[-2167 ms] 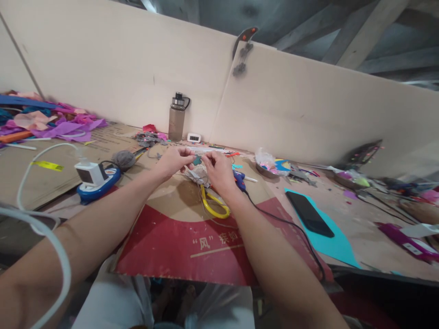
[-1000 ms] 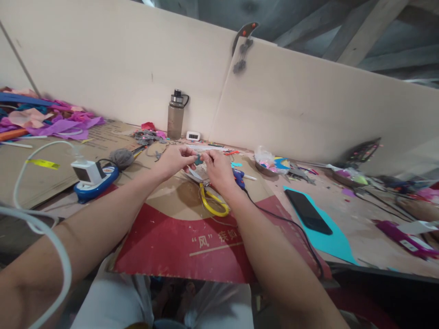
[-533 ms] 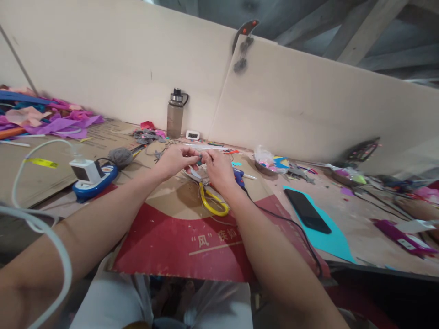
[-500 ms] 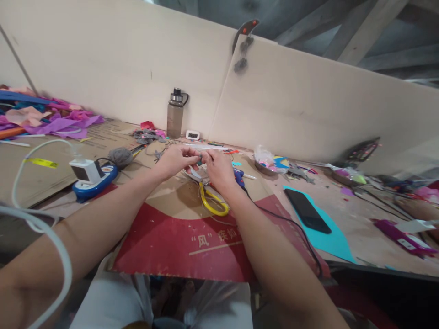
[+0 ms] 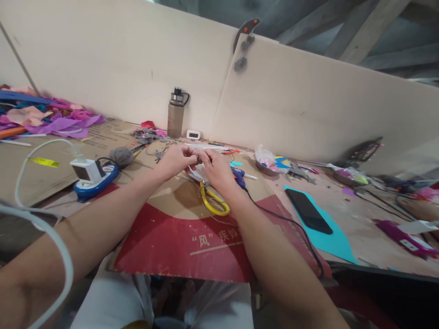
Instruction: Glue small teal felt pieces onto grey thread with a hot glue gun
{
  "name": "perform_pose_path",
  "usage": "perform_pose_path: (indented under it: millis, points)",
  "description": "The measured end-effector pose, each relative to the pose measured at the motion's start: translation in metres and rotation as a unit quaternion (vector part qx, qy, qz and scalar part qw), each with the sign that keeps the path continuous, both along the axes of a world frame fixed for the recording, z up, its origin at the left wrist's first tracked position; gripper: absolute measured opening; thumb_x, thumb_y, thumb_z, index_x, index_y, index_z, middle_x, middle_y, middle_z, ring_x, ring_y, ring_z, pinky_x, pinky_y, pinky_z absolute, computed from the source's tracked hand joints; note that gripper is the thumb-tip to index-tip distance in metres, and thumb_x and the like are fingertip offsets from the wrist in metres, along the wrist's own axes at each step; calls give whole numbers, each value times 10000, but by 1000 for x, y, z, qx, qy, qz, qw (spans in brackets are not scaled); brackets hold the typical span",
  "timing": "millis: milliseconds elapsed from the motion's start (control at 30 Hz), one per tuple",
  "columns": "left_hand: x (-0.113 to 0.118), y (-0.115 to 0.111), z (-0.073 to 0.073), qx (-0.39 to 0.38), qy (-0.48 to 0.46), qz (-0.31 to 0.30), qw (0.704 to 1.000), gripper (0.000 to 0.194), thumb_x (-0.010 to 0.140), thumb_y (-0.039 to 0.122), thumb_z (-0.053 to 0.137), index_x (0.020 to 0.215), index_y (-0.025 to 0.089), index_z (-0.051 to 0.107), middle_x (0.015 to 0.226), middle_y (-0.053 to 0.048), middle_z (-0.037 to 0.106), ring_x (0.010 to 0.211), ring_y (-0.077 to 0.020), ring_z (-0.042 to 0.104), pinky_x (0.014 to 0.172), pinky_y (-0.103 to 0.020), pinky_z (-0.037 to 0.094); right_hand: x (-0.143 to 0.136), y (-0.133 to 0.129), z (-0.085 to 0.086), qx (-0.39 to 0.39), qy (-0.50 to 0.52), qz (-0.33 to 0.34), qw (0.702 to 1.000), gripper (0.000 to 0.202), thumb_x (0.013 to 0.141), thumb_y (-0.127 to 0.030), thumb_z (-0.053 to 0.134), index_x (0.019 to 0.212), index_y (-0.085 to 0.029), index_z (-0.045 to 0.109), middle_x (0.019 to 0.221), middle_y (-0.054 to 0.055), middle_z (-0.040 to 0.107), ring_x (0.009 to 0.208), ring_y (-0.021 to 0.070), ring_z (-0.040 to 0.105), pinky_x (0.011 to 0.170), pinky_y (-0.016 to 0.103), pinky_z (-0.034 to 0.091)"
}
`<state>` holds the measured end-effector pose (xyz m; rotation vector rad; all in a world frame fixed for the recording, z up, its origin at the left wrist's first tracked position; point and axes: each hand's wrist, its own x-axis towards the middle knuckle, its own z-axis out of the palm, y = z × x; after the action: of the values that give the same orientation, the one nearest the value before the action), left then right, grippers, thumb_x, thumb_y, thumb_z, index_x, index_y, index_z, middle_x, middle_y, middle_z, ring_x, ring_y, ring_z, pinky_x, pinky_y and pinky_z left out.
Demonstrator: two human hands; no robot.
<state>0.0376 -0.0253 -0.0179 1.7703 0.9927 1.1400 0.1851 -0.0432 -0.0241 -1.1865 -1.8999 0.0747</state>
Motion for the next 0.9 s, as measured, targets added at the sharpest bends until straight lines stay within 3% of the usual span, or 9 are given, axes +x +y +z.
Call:
perform_pose_path:
  millis: [200,367,533,667,700,767,833,900]
  points:
    - [-1,11,-4,-33,-95,37,994,63,699,131,643,696,127,581,562,0,588,468,-83,565,407,-171,408,0,1,-4,-13,30,15,999,124,863,-262,433,802,-208,526,733,6,578,669,144,486,631,267,343]
    - [-7,13,-2,-57,-156,24,986,130,729,225,675,749,117,606,618,-22,620,502,-71,557,456,-175,410,3,1,-7,-15,38,12,999,133,849,-252,442,780,-197,542,721,5,581,681,141,494,650,265,357]
    - [-10,15,-2,-56,-167,26,984,157,721,240,691,756,109,614,618,-21,622,512,-67,552,486,-178,412,9,7,-6,-71,-2,16,997,183,830,-252,471,691,-186,570,681,12,585,673,145,500,683,287,377]
    - [-11,17,-2,-62,-180,27,981,142,716,215,688,756,108,605,612,-14,618,498,-59,539,479,-172,401,15,0,1,-61,68,-9,996,140,809,-265,517,826,-176,623,895,73,630,868,181,538,826,348,400]
    - [-12,17,-2,-66,-181,30,981,135,712,204,689,755,108,605,614,-13,618,499,-58,538,479,-171,400,15,-9,5,-60,111,8,992,170,811,-258,514,914,-178,623,961,81,623,892,178,540,843,352,406]
    - [-13,17,0,-73,-181,38,980,118,706,179,688,761,109,610,617,-9,619,500,-56,537,475,-168,398,14,-41,12,-112,207,127,964,282,857,-293,459,1101,-218,579,994,63,614,809,146,553,784,324,447]
    - [-14,16,1,-78,-177,45,980,115,701,159,686,777,110,614,612,-4,618,491,-54,530,468,-165,393,12,-88,20,-181,256,268,911,371,881,-356,444,1243,-302,500,912,28,613,684,124,546,683,290,470]
    - [-15,16,1,-84,-176,48,980,126,694,157,691,781,110,613,604,-3,616,474,-50,518,462,-164,389,13,-139,27,-257,236,379,857,459,883,-409,448,1337,-354,411,738,2,605,579,124,534,576,264,460]
